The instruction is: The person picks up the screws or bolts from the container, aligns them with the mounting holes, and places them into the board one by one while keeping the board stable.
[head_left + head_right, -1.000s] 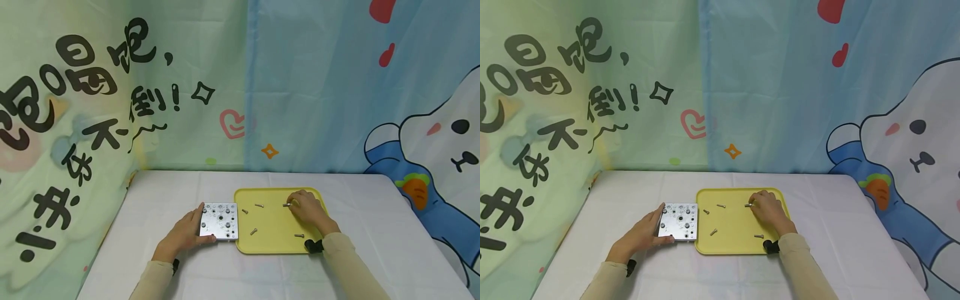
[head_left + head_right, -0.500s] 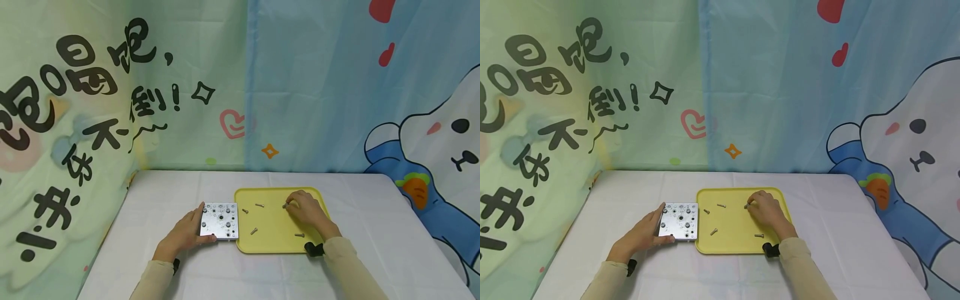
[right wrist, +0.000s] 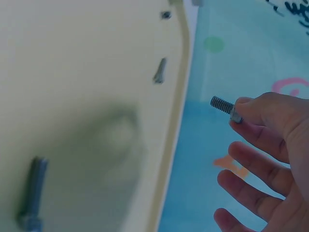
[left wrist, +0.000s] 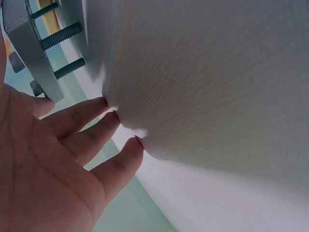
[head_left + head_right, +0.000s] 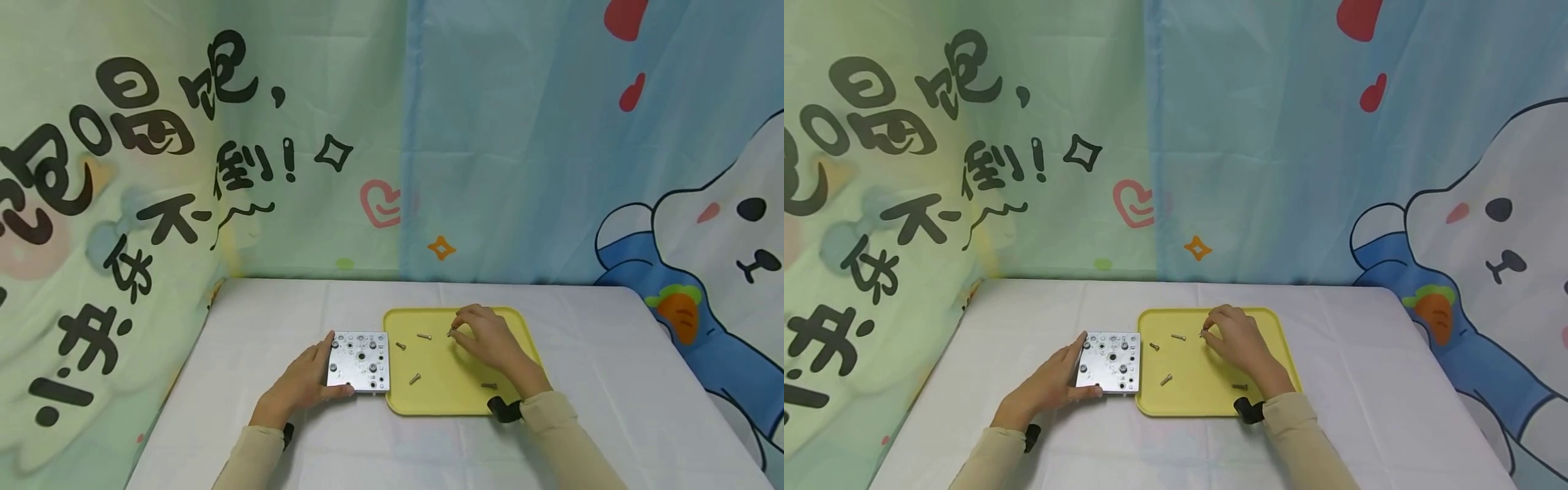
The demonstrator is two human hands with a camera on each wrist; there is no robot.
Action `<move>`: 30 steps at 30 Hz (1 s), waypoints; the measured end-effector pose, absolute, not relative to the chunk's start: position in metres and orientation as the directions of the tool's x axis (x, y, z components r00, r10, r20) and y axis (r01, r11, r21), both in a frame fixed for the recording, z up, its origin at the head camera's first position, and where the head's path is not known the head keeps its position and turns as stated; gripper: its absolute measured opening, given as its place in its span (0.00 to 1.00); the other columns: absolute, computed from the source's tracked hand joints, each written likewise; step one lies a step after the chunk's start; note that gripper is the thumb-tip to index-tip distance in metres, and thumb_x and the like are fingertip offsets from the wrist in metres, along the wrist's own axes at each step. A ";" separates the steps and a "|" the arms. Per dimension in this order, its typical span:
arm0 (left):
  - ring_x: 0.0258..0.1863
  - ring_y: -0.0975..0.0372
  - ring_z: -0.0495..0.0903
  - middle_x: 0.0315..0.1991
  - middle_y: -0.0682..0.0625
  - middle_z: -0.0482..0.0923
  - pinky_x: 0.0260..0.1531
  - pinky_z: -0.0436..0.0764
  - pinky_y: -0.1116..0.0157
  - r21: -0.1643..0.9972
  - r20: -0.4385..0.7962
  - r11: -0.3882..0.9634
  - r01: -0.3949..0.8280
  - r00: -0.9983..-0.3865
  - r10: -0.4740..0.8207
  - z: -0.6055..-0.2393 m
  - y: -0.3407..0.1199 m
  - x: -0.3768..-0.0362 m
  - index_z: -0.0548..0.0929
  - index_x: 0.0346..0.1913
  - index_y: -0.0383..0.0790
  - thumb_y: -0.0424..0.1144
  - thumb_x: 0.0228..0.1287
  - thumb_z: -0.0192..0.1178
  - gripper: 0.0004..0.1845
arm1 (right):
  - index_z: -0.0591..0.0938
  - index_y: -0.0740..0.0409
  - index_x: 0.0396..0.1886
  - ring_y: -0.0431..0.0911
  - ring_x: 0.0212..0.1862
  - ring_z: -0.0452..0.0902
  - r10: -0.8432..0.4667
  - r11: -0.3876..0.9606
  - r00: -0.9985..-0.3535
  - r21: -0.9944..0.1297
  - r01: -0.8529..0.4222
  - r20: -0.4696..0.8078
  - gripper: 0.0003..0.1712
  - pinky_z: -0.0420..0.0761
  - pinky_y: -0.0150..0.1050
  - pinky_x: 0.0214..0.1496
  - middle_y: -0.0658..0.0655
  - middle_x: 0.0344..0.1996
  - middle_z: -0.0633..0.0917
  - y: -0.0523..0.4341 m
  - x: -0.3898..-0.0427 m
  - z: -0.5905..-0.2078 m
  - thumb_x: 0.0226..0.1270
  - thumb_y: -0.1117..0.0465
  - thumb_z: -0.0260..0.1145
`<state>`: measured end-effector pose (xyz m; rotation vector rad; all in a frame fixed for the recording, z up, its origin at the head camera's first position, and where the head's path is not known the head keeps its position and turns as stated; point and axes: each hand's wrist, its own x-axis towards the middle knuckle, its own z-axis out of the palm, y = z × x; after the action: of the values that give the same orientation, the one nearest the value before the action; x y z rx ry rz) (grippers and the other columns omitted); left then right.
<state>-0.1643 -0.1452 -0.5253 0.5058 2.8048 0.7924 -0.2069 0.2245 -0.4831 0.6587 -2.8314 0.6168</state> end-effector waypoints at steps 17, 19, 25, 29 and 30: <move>0.69 0.41 0.65 0.70 0.31 0.64 0.67 0.66 0.47 0.525 -0.070 0.802 0.283 -0.926 0.372 -0.527 -0.145 -0.165 0.50 0.79 0.35 0.65 0.53 0.71 0.62 | 0.86 0.54 0.34 0.58 0.53 0.78 -0.503 0.767 -0.814 -0.285 -0.575 0.290 0.04 0.78 0.59 0.52 0.60 0.50 0.83 0.181 -0.200 -0.463 0.64 0.60 0.74; 0.68 0.41 0.65 0.69 0.31 0.64 0.67 0.66 0.47 0.523 -0.062 0.801 0.292 -0.924 0.377 -0.527 -0.145 -0.165 0.50 0.79 0.34 0.65 0.53 0.71 0.62 | 0.86 0.53 0.34 0.57 0.53 0.78 -0.512 0.761 -0.808 -0.283 -0.585 0.293 0.04 0.78 0.59 0.51 0.60 0.50 0.83 0.176 -0.200 -0.462 0.64 0.59 0.74; 0.68 0.42 0.65 0.69 0.31 0.64 0.67 0.66 0.48 0.534 -0.057 0.795 0.288 -0.926 0.373 -0.526 -0.145 -0.165 0.50 0.79 0.34 0.64 0.52 0.72 0.62 | 0.86 0.54 0.34 0.55 0.53 0.79 -0.540 0.744 -0.791 -0.276 -0.608 0.287 0.05 0.78 0.57 0.53 0.58 0.49 0.83 0.160 -0.200 -0.460 0.64 0.59 0.73; 0.68 0.42 0.65 0.69 0.31 0.64 0.67 0.66 0.49 0.534 -0.058 0.795 0.286 -0.926 0.372 -0.525 -0.145 -0.165 0.50 0.79 0.34 0.64 0.52 0.72 0.62 | 0.86 0.53 0.34 0.55 0.53 0.79 -0.547 0.739 -0.791 -0.286 -0.610 0.275 0.04 0.78 0.56 0.53 0.58 0.49 0.83 0.149 -0.200 -0.460 0.64 0.59 0.73; 0.68 0.42 0.65 0.69 0.31 0.64 0.67 0.66 0.49 0.534 -0.058 0.796 0.287 -0.926 0.372 -0.526 -0.146 -0.165 0.50 0.79 0.34 0.64 0.53 0.72 0.62 | 0.86 0.53 0.34 0.55 0.53 0.79 -0.549 0.736 -0.790 -0.290 -0.612 0.273 0.04 0.78 0.56 0.54 0.58 0.49 0.83 0.147 -0.200 -0.461 0.64 0.59 0.73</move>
<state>-0.1648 -0.1455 -0.5257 0.5218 2.8238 0.8012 -0.2002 0.1467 -0.4608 0.9333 -2.7672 0.5507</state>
